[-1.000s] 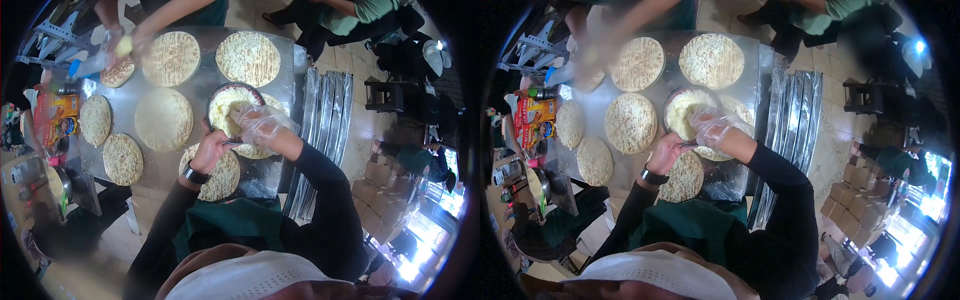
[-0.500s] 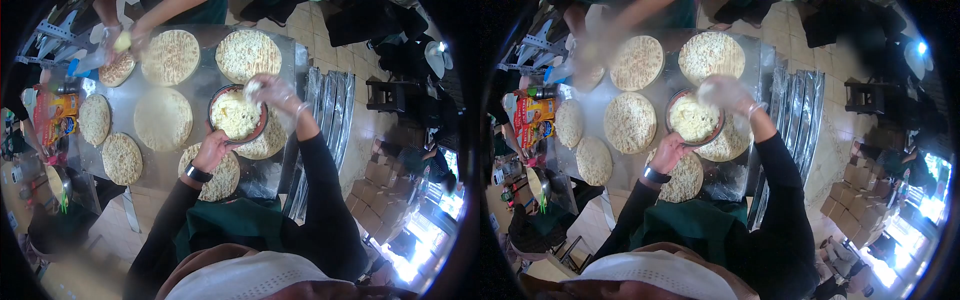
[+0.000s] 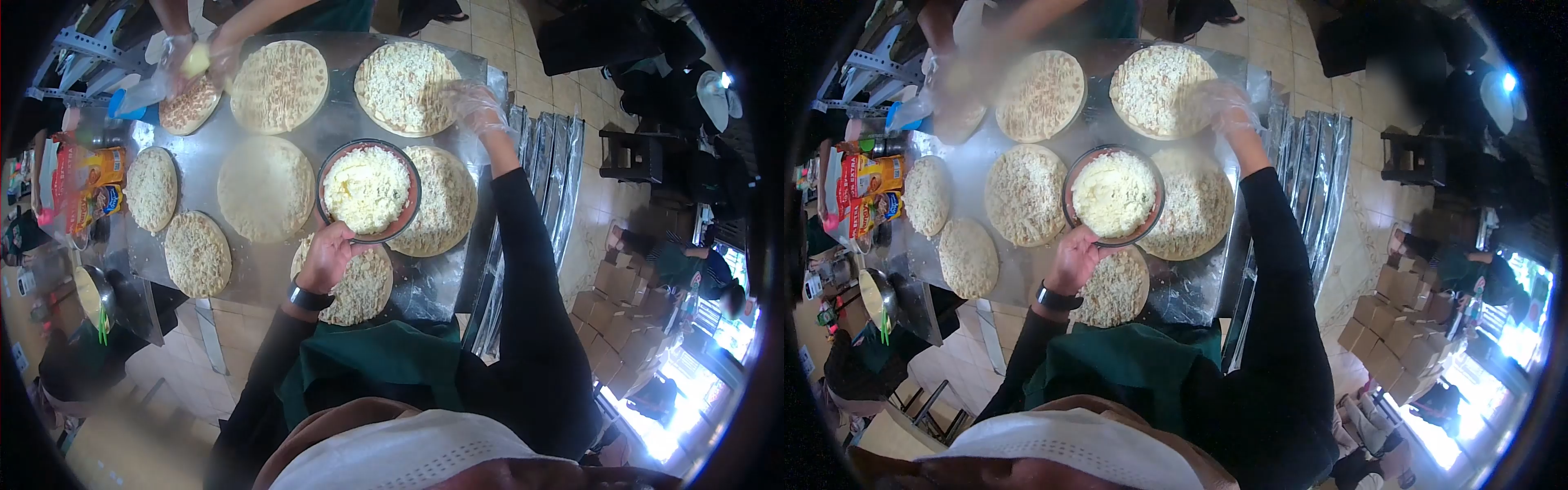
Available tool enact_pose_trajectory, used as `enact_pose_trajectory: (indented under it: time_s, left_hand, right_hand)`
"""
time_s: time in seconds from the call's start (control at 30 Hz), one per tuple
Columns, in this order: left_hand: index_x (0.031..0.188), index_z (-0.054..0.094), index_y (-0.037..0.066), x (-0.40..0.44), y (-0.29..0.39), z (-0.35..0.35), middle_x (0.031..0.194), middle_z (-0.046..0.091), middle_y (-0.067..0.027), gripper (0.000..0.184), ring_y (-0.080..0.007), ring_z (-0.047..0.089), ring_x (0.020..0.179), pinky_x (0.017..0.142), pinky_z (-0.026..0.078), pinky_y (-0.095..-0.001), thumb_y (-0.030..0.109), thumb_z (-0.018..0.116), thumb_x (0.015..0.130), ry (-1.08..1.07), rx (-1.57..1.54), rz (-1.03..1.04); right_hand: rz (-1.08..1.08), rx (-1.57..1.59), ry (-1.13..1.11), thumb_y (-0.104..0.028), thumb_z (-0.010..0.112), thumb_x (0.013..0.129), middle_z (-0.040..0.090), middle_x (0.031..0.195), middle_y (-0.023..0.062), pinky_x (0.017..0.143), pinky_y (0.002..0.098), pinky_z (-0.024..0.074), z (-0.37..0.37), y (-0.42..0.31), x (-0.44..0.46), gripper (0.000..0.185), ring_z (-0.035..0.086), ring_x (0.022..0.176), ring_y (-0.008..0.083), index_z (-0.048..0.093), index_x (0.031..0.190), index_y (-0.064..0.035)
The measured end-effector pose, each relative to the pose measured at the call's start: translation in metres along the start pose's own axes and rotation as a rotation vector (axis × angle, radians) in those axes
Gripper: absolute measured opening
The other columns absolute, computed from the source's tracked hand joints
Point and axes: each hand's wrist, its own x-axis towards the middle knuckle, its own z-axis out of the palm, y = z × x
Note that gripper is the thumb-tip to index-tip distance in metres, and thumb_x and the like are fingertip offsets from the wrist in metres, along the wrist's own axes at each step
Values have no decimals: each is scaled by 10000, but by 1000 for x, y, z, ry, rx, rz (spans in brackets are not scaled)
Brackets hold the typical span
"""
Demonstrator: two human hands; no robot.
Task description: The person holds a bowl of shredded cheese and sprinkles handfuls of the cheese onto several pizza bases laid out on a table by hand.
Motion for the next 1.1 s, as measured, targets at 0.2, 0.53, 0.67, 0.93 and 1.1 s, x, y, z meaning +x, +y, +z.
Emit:
enact_pose_trajectory:
  time_s: [0.2,0.53,0.67,0.93,1.1]
  left_hand:
    - [1155,422,-100,-6,0,-2,1229,475,-192,321,-340,484,1122,939,399,-534,32,324,879,-6,26,39]
    - [1171,419,-103,-5,0,-3,1227,479,-202,345,-326,495,1115,936,410,-508,58,322,882,11,12,32]
    - [1208,401,-93,-3,4,2,1230,485,-189,383,-303,504,1110,932,423,-475,78,325,874,41,4,-10]
    - [1193,420,-82,14,7,7,1191,522,-172,372,-291,517,1093,954,406,-445,94,347,872,68,-9,-12]
    - [1118,453,-82,25,4,21,1185,509,-197,321,-290,527,1076,961,400,-447,84,356,860,-3,-5,-32]
  right_hand:
    - [82,83,-107,-289,564,795,636,991,133,837,333,448,-13,-21,9,252,588,941,285,682,920,-104]
    - [183,-115,-137,-280,483,835,578,1136,86,921,341,398,-8,-22,42,335,509,1088,243,579,1129,-153]
    - [247,3,-83,-293,500,837,591,1110,92,901,344,408,-23,-40,47,345,524,1056,276,572,1132,-131]
    - [421,601,40,-281,581,821,636,1012,77,770,298,480,-73,-99,3,294,614,875,190,627,1041,-92]
    - [-125,248,-529,-224,568,817,586,1082,115,889,331,438,-101,-178,-70,354,564,993,231,550,1135,-69]
